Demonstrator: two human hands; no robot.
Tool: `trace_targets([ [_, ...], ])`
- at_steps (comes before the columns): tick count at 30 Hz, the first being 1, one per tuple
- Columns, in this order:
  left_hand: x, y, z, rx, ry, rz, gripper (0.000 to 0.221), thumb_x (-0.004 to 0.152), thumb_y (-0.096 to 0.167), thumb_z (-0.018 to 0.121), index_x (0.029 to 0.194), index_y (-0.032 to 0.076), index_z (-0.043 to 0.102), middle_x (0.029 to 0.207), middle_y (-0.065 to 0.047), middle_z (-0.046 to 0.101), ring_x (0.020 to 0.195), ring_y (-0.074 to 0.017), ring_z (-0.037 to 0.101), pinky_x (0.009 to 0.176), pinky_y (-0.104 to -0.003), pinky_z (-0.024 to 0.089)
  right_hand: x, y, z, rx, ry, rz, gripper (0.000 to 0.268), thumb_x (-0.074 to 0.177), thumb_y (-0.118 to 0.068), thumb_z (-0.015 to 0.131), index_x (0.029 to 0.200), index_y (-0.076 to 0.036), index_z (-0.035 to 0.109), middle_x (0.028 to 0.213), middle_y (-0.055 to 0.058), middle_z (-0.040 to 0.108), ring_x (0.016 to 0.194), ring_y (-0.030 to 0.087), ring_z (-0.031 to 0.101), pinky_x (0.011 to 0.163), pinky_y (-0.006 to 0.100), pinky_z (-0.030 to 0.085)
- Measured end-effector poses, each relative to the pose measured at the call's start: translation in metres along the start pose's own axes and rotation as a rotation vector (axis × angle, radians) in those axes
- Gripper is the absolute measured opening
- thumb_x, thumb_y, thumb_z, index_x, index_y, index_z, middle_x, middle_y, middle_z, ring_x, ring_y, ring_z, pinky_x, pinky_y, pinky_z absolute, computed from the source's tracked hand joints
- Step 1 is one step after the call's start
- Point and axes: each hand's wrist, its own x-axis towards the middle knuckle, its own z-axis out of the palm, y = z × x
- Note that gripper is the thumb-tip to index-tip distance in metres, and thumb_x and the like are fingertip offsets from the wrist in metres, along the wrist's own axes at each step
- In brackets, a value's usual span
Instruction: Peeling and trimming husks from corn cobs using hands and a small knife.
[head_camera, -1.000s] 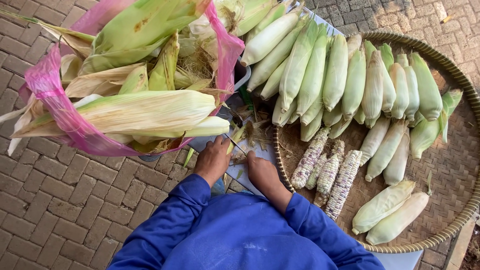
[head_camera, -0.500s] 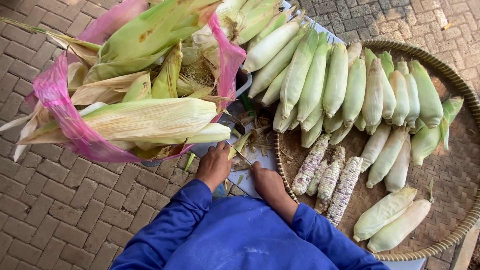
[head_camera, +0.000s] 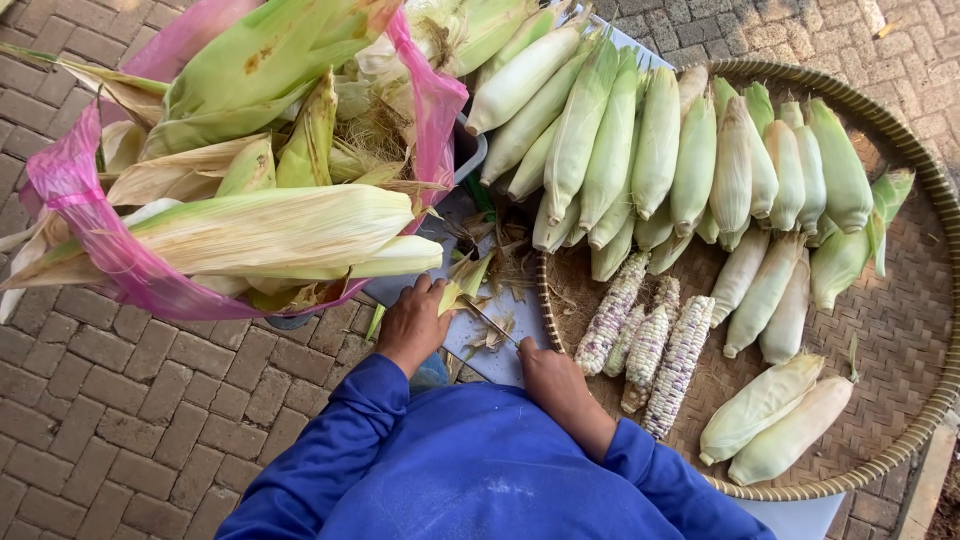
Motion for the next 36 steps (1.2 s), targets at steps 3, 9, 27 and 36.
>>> trace_targets([
  [3,-0.001,-0.009,0.003,-0.018,0.035,0.064,0.058,0.086,0.025,0.078,0.134,-0.001,0.059,0.119,-0.016,0.059,0.102,-0.03,0.065,0.087,-0.04,0.058,-0.003,-0.008,-0.024,0.166,-0.075,0.023,0.023,0.106,-0.026,0.051,0.1,-0.004,0.054,0.062,0.016,0.066,0.054,0.035,0.067,0.05,0.047,0.054],
  [9,-0.003,0.0,-0.001,-0.017,0.057,0.037,0.058,0.083,0.024,0.08,0.132,0.001,0.061,0.118,-0.014,0.061,0.103,-0.03,0.064,0.086,-0.041,0.058,0.04,-0.031,-0.012,0.269,0.205,-0.137,0.02,0.104,-0.023,0.053,0.103,-0.003,0.053,0.068,0.022,0.066,0.061,0.044,0.065,0.056,0.055,0.051],
  [27,0.018,-0.046,0.015,-0.269,0.044,-0.076,0.059,0.091,0.029,0.073,0.14,0.002,0.056,0.126,-0.017,0.066,0.11,-0.0316,0.067,0.091,-0.042,0.055,0.009,0.001,-0.042,0.318,0.199,-0.016,0.024,0.106,-0.024,0.056,0.118,-0.005,0.064,0.078,0.018,0.072,0.07,0.032,0.068,0.064,0.045,0.053],
  [36,0.01,-0.021,0.006,-0.902,-0.204,0.072,0.053,0.098,0.037,0.064,0.137,0.002,0.061,0.119,-0.01,0.075,0.107,-0.0144,0.068,0.093,-0.031,0.053,0.023,0.001,-0.06,1.198,-0.103,-0.154,0.047,0.111,-0.026,0.053,0.158,-0.021,0.05,0.078,-0.004,0.053,0.069,0.006,0.046,0.063,0.022,0.045],
])
